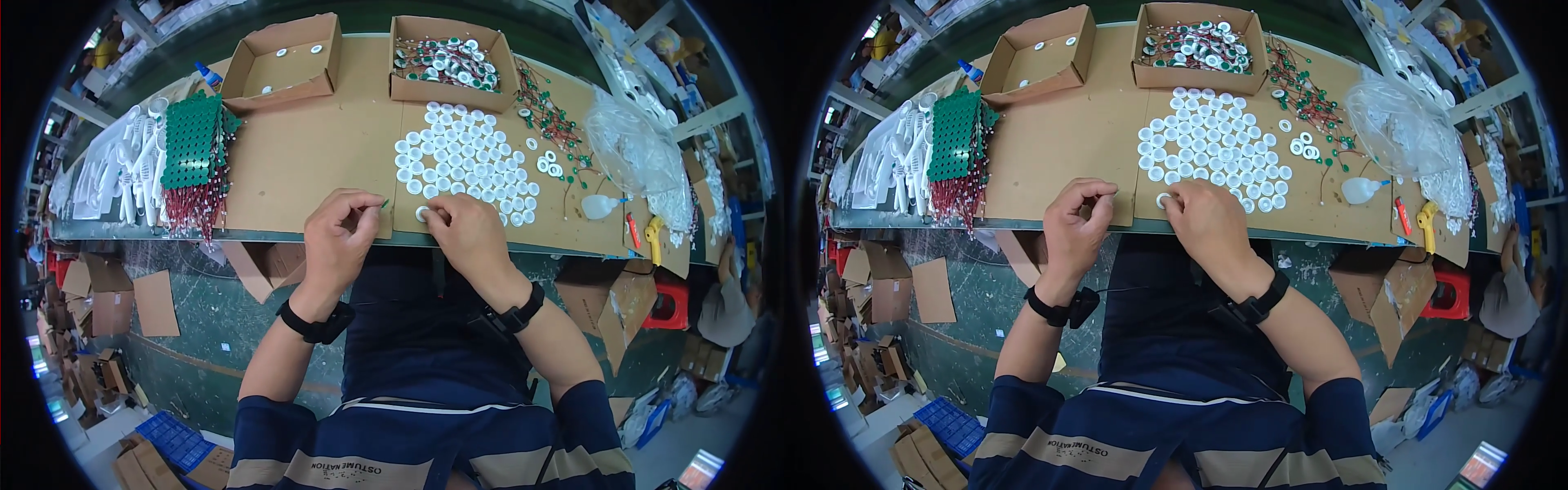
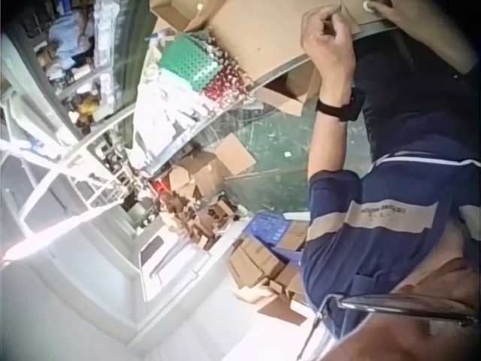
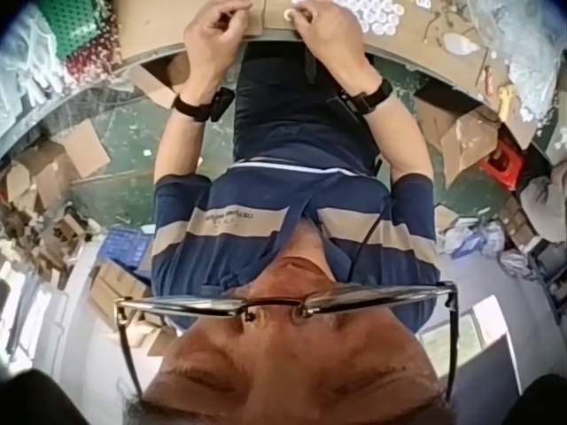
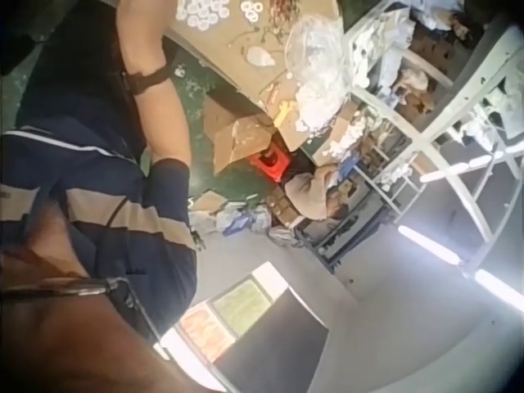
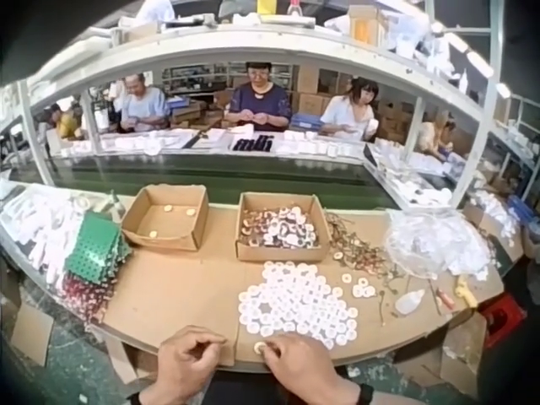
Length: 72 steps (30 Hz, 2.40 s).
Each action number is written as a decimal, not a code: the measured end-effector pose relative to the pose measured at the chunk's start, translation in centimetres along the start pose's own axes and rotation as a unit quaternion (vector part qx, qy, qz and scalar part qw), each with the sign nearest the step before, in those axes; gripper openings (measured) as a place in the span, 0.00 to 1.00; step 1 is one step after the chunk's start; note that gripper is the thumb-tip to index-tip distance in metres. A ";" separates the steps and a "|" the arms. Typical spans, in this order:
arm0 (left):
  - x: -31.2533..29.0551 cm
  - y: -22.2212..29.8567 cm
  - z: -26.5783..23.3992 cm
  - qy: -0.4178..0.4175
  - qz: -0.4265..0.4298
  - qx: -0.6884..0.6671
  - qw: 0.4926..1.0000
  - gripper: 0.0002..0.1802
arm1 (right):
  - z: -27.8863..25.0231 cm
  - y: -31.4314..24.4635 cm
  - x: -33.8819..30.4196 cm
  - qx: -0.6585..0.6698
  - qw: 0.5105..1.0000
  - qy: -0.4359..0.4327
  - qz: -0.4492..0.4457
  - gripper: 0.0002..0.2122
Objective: The person picks up a circuit board and a white plastic cap, fits them together, and applies glue from a bottle to secure the assembly. They repeat this process for several units, placing each finished piece on the table before finally gathering them together.
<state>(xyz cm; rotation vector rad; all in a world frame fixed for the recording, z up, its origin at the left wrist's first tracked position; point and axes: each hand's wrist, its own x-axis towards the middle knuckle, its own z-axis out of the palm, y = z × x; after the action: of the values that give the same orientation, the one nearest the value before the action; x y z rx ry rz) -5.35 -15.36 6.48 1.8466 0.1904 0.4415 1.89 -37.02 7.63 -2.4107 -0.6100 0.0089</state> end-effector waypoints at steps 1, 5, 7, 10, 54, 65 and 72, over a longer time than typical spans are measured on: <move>0.0 0.0 0.0 -0.001 0.007 0.009 1.000 0.07 | 0.1 0.1 0.0 0.006 1.000 0.005 0.000 0.08; 0.4 0.2 0.4 -0.005 0.018 0.024 1.000 0.07 | 0.4 0.7 -0.1 0.038 0.998 0.037 -0.021 0.07; 0.5 0.4 0.5 -0.006 0.015 0.024 1.000 0.07 | 0.2 0.5 0.0 0.051 0.997 0.049 -0.031 0.07; 0.4 0.9 0.6 -0.014 0.009 0.027 0.999 0.07 | -0.7 0.1 -0.5 0.129 0.988 0.086 -0.024 0.07; -4.1 2.6 5.2 -0.212 -0.357 -0.543 0.730 0.12 | -3.9 0.2 -4.1 0.621 0.741 -0.110 0.232 0.09; -4.5 1.6 5.0 -0.254 -0.373 -0.547 0.705 0.12 | -4.0 1.0 -5.0 0.643 0.710 -0.140 0.251 0.10; -4.9 1.6 5.1 -0.249 -0.376 -0.523 0.724 0.13 | -3.6 1.3 -5.4 0.651 0.702 -0.148 0.249 0.08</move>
<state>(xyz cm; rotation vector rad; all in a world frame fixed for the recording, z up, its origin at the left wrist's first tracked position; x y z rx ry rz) -7.99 -22.04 5.71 0.5864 0.2312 -0.4827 -1.80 -42.33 8.92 -1.0597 0.0431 0.7965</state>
